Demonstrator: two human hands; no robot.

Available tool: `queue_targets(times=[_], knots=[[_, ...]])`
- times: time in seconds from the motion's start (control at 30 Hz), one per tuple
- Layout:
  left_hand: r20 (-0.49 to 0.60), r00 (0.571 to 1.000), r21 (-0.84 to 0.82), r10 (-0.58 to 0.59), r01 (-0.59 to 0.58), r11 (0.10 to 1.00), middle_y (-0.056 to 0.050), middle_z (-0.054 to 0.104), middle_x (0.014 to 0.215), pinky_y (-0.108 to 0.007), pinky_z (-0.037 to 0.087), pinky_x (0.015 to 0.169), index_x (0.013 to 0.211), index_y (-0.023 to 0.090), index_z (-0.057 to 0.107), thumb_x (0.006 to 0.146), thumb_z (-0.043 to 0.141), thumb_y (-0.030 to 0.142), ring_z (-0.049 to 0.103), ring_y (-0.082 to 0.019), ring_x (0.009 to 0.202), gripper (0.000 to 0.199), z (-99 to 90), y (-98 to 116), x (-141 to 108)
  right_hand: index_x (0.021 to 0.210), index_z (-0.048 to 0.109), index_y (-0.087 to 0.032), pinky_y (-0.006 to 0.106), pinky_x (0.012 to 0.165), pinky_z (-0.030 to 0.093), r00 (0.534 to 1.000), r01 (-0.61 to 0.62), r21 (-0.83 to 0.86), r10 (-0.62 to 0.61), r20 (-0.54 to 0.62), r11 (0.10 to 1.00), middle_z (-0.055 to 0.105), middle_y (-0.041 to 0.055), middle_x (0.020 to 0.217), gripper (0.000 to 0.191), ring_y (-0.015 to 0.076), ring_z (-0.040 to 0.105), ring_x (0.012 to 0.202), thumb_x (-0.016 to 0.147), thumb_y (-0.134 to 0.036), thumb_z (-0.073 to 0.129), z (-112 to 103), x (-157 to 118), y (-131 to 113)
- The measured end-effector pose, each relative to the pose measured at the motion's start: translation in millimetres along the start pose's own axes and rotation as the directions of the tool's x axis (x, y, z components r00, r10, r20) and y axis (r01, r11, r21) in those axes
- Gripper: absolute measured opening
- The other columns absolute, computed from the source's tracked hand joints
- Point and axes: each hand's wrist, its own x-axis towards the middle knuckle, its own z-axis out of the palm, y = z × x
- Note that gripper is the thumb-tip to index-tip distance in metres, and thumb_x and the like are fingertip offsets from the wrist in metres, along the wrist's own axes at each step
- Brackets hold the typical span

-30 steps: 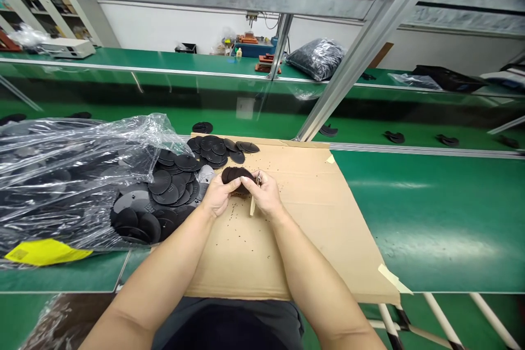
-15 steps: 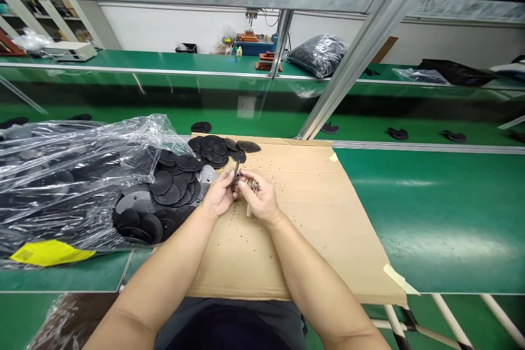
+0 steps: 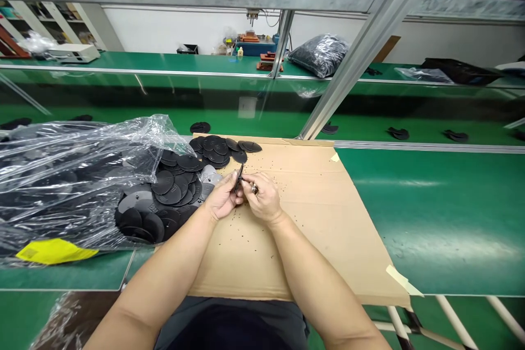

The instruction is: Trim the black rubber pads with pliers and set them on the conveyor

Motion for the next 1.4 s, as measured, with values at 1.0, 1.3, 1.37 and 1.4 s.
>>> queue_targets(times=[1.0, 1.3, 1.37, 1.4], knots=[[0.115, 0.636, 0.956, 0.763, -0.28, 0.089, -0.01, 0.058, 0.116, -0.037, 0.041, 0.102, 0.11, 0.017, 0.066, 0.07, 0.059, 0.006, 0.056, -0.023, 0.109, 0.042, 45.8, 81.8, 108.8, 0.077, 0.06, -0.015, 0.027, 0.059, 0.039, 0.511, -0.269, 0.795, 0.781, -0.36, 0.543, 0.05, -0.0045, 0.054, 0.027, 0.0117, 0.048, 0.055, 0.068, -0.039, 0.068, 7.6, 13.8, 61.3], [0.026, 0.653, 0.912, 0.757, -0.325, 0.25, -0.013, 0.055, 0.12, -0.036, 0.048, 0.091, 0.111, 0.016, 0.059, 0.072, 0.066, 0.016, 0.06, -0.019, 0.098, 0.04, 79.2, 78.1, 121.5, 0.077, 0.06, -0.015, 0.027, 0.059, 0.037, 0.547, -0.304, 0.78, 0.77, -0.327, 0.547, 0.05, -0.0043, 0.056, 0.024, 0.012, 0.046, 0.056, 0.072, -0.038, 0.064, 6.1, 13.1, 67.0], [-0.058, 0.639, 0.796, 0.767, -0.433, 0.422, -0.01, 0.06, 0.11, -0.031, 0.05, 0.084, 0.104, 0.016, 0.059, 0.073, 0.067, 0.018, 0.061, -0.015, 0.089, 0.032, 84.1, 68.6, 101.9, 0.077, 0.06, -0.015, 0.027, 0.059, 0.037, 0.552, -0.311, 0.772, 0.766, -0.329, 0.555, 0.05, -0.0045, 0.056, 0.023, 0.012, 0.046, 0.056, 0.073, -0.037, 0.064, 6.9, 12.5, 68.4], [-0.081, 0.633, 0.72, 0.77, -0.497, 0.484, -0.009, 0.062, 0.105, -0.029, 0.05, 0.078, 0.101, 0.016, 0.059, 0.073, 0.068, 0.02, 0.062, -0.014, 0.084, 0.029, 88.0, 65.6, 89.0, 0.077, 0.06, -0.015, 0.026, 0.059, 0.037, 0.55, -0.309, 0.773, 0.767, -0.33, 0.554, 0.049, -0.0046, 0.056, 0.023, 0.012, 0.046, 0.057, 0.073, -0.037, 0.064, 7.2, 12.4, 68.9]])
